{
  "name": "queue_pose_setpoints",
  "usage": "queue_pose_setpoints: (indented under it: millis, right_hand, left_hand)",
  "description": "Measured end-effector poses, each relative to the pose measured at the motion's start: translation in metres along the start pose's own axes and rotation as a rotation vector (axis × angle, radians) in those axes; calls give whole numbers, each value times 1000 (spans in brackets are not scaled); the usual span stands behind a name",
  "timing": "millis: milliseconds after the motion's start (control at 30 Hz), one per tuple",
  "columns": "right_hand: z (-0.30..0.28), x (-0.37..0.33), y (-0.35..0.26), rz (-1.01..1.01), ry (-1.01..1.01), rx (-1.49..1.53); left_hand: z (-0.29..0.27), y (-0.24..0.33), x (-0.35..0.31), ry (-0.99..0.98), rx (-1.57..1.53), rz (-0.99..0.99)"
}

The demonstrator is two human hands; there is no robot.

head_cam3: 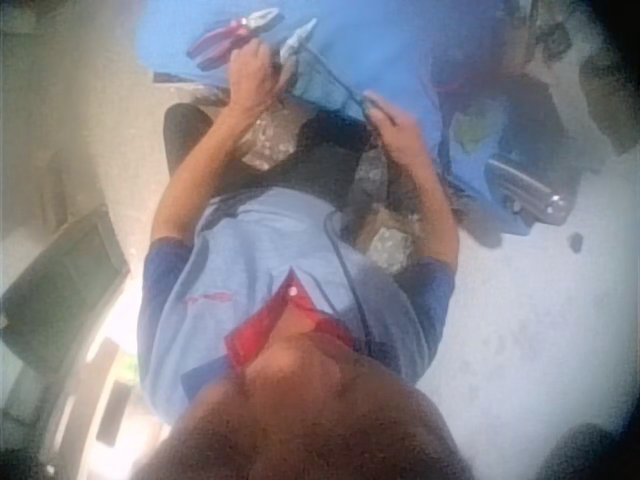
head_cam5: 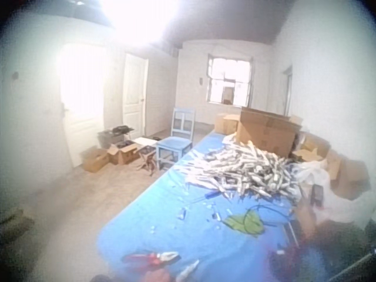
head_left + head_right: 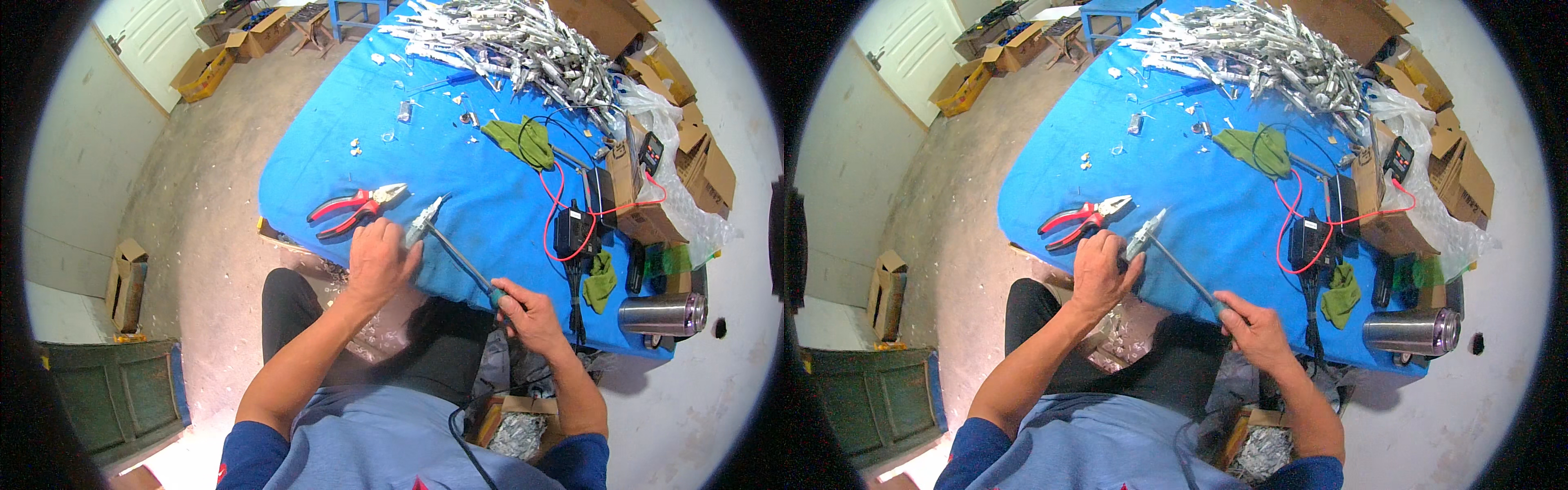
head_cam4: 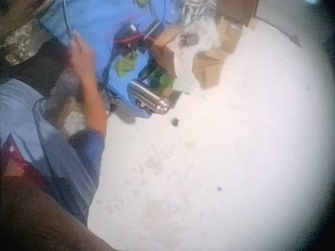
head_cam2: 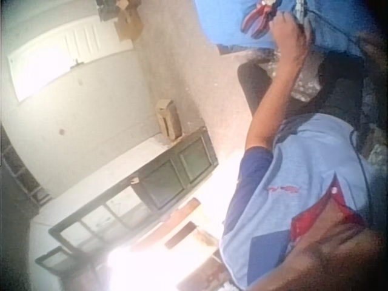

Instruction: The person inserts a small metal component into a bracket and secures it by tightening a screw with a screwdriver.

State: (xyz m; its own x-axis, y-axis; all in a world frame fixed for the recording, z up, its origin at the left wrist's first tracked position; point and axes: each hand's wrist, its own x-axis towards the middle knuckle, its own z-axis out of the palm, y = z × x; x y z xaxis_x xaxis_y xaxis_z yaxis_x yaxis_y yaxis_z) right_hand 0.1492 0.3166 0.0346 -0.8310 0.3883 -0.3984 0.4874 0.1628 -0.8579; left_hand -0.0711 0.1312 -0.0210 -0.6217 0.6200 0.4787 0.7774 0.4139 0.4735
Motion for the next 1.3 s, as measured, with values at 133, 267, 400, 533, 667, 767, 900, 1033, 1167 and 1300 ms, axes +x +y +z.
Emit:
queue_pose_setpoints:
  millis: [133, 267, 400, 533, 667, 767, 900, 1033, 1167, 1300]
  right_hand:
    - [17, -20, -5, 108, 22, 188]
    - [29, -24, 8, 146, 29, 299]
    - [33, -25, 16, 142, 11, 334]
    - [39, -28, 17, 138, 38, 330]
    - [46, -33, 15, 151, 114, 250]
    - [48, -43, 14, 142, 186, 152]
    - [50, -59, 13, 71, 363, 177]
    - [66, -48, -3, -88, 544, 62]
    - [97, 4, 1, -248, 656, -54]
    - [136, 32, -20, -229, 717, 73]
  left_hand:
    - [0, 3, -5, 3, -16, 14]
    - [5, 4, -11, 61, -35, 10]
    - [-2, 6, -9, 26, -86, 18]
    - [-11, 9, -9, -6, -144, 11]
    - [-7, 13, -15, -24, -205, 3]
    - [-2, 20, -20, 44, -183, -1]
    - [2, 22, -22, 79, -160, 8]
    - [-2, 25, -22, 38, -195, 32]
    - [-5, 29, -24, -6, -229, 46]
    - [-3, 21, -25, -35, -304, -26]
